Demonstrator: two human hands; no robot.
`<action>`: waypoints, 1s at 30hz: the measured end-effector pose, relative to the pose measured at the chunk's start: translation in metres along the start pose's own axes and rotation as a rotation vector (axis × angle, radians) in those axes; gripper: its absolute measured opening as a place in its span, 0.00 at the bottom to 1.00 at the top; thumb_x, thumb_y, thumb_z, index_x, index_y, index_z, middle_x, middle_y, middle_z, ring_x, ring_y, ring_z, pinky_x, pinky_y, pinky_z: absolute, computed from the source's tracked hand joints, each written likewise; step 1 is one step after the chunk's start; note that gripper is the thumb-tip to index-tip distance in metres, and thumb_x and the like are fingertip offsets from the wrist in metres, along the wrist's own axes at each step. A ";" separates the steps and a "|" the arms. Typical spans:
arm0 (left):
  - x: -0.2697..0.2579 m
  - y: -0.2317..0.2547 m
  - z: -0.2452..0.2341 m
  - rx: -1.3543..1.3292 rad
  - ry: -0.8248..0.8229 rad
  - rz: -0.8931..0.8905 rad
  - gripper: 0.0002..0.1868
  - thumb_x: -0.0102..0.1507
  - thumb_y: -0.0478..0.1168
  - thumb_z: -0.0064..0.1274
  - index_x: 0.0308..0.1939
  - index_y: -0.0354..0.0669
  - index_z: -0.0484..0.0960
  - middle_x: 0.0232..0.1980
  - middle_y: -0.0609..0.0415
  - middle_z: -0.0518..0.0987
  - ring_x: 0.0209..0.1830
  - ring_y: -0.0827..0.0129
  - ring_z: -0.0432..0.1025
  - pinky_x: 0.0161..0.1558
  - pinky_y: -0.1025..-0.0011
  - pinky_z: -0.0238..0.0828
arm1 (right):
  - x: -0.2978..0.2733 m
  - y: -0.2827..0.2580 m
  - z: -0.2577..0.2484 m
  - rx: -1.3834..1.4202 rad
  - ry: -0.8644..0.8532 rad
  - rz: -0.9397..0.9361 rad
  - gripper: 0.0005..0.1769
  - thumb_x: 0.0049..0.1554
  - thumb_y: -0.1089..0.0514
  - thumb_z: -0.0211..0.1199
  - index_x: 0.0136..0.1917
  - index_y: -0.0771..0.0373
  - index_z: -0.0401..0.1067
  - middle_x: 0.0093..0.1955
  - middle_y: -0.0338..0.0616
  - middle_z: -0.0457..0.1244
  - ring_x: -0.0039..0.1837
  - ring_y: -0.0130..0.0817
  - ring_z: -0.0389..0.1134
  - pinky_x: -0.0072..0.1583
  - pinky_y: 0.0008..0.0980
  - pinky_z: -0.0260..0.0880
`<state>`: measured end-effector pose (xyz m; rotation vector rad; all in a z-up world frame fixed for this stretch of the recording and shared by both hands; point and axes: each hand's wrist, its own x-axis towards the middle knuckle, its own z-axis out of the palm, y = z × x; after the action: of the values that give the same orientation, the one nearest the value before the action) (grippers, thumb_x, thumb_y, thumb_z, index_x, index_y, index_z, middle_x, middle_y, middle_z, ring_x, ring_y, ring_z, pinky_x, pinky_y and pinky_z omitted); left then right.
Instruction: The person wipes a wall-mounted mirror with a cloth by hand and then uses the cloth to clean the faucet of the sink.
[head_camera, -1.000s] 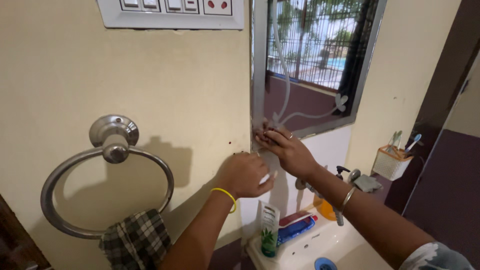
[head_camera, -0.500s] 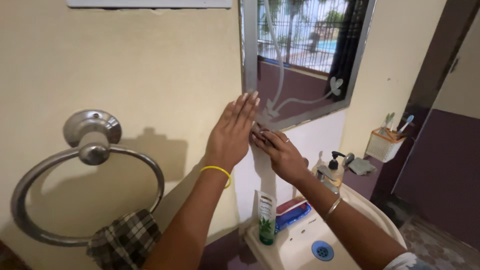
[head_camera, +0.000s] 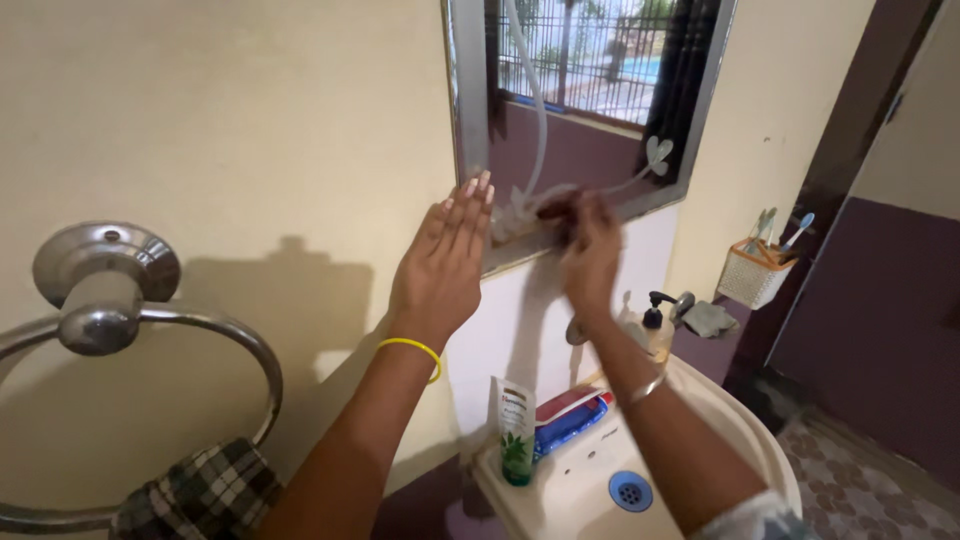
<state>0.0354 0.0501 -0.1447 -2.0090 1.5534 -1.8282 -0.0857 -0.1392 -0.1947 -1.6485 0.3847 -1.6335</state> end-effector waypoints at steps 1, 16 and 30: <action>0.001 0.000 0.000 -0.004 0.000 0.003 0.34 0.70 0.41 0.29 0.81 0.35 0.52 0.85 0.48 0.48 0.84 0.63 0.41 0.79 0.64 0.34 | -0.022 -0.008 0.018 -0.301 -0.007 -0.222 0.21 0.66 0.67 0.51 0.72 0.64 0.67 0.64 0.58 0.66 0.63 0.50 0.69 0.66 0.36 0.72; 0.004 0.001 -0.010 0.157 0.022 0.095 0.30 0.75 0.42 0.25 0.77 0.25 0.59 0.83 0.37 0.52 0.85 0.55 0.43 0.80 0.62 0.32 | 0.045 0.046 -0.058 -0.661 0.139 -0.322 0.34 0.63 0.73 0.52 0.81 0.60 0.58 0.74 0.62 0.56 0.71 0.52 0.63 0.74 0.39 0.66; 0.132 -0.002 -0.017 0.170 0.171 0.017 0.41 0.72 0.61 0.25 0.81 0.34 0.50 0.85 0.46 0.46 0.84 0.57 0.35 0.80 0.57 0.19 | -0.049 -0.033 -0.011 -0.691 -0.330 -0.776 0.35 0.56 0.72 0.53 0.77 0.61 0.62 0.68 0.58 0.62 0.68 0.54 0.64 0.69 0.46 0.67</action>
<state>0.0006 -0.0242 -0.0405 -1.8037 1.3903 -2.0960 -0.1124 -0.0873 -0.2082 -2.8015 0.1358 -1.8053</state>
